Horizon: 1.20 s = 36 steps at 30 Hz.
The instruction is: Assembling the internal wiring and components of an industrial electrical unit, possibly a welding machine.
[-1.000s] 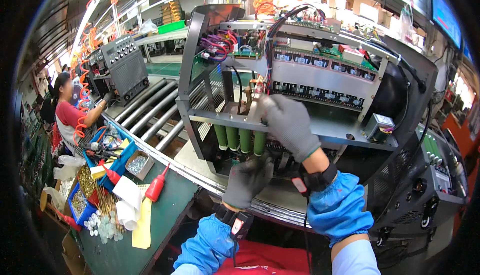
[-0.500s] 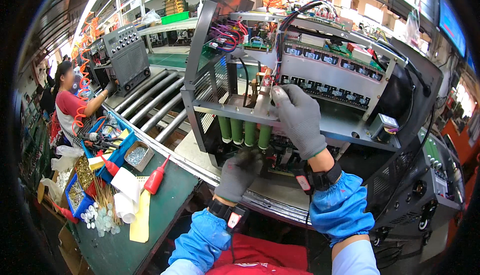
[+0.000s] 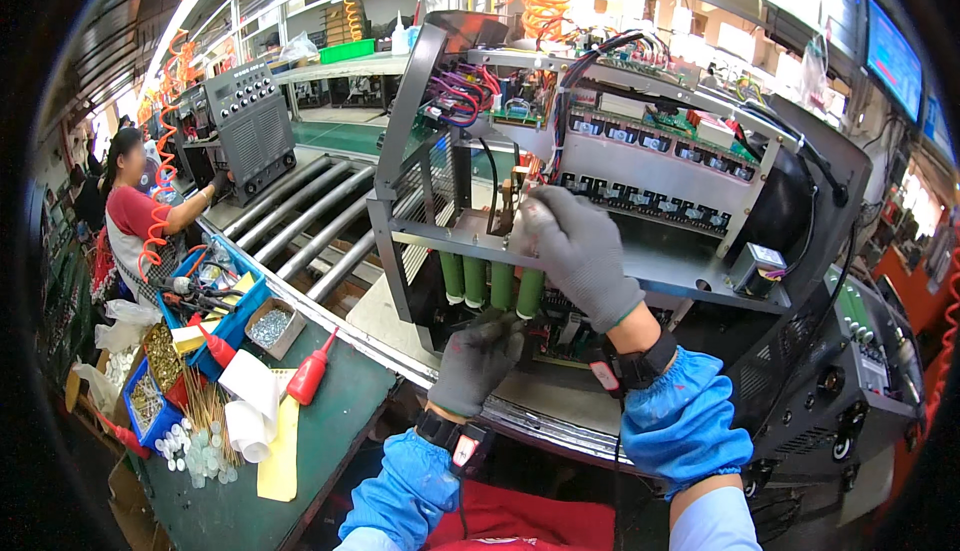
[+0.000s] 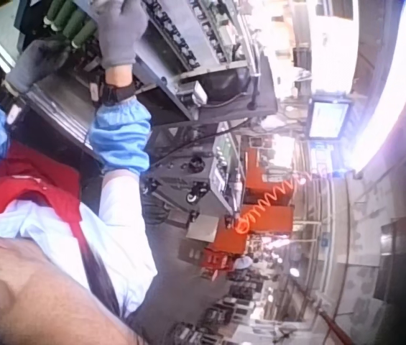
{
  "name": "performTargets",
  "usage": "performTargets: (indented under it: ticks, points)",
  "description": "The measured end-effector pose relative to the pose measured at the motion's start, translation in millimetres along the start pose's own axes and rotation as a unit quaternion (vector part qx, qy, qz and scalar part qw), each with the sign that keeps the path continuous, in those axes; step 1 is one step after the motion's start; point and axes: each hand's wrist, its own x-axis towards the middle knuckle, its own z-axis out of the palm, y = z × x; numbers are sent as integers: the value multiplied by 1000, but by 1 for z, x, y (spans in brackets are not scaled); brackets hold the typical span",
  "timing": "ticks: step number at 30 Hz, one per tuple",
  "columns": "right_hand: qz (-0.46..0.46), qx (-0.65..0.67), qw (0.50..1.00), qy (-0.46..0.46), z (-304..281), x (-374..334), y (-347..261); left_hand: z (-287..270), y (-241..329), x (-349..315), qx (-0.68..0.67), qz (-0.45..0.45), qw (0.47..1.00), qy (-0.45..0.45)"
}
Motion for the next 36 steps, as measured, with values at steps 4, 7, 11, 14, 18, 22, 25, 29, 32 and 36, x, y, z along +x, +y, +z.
performTargets:
  ticks: [4,7,11,14,18,22,25,29,32,36]
  points:
    - [92,51,986,-129,1,5,-16,-2,0,0,174,57,983,-14]
    - [175,142,963,-146,-1,7,-13,-3,2,2,62,18,998,8]
    - [172,72,977,-106,-1,5,-16,0,4,2,-1,-11,1000,20]
    - [104,55,982,-150,-1,4,-11,3,4,0,13,2,1000,6]
    - [147,88,978,-118,-1,2,-11,-1,-3,2,168,89,982,-10]
    - [222,217,940,-145,2,0,-7,-10,-2,1,263,133,955,-14]
    - [226,190,949,-113,-4,2,-12,-22,-1,1,385,194,902,-24]
    - [202,158,962,-92,-4,2,-10,-7,15,-4,488,252,836,8]
    - [216,184,954,-99,-1,1,-17,-18,18,2,212,155,965,5]
    - [210,186,957,-74,-1,1,-22,-17,22,8,114,92,989,-13]
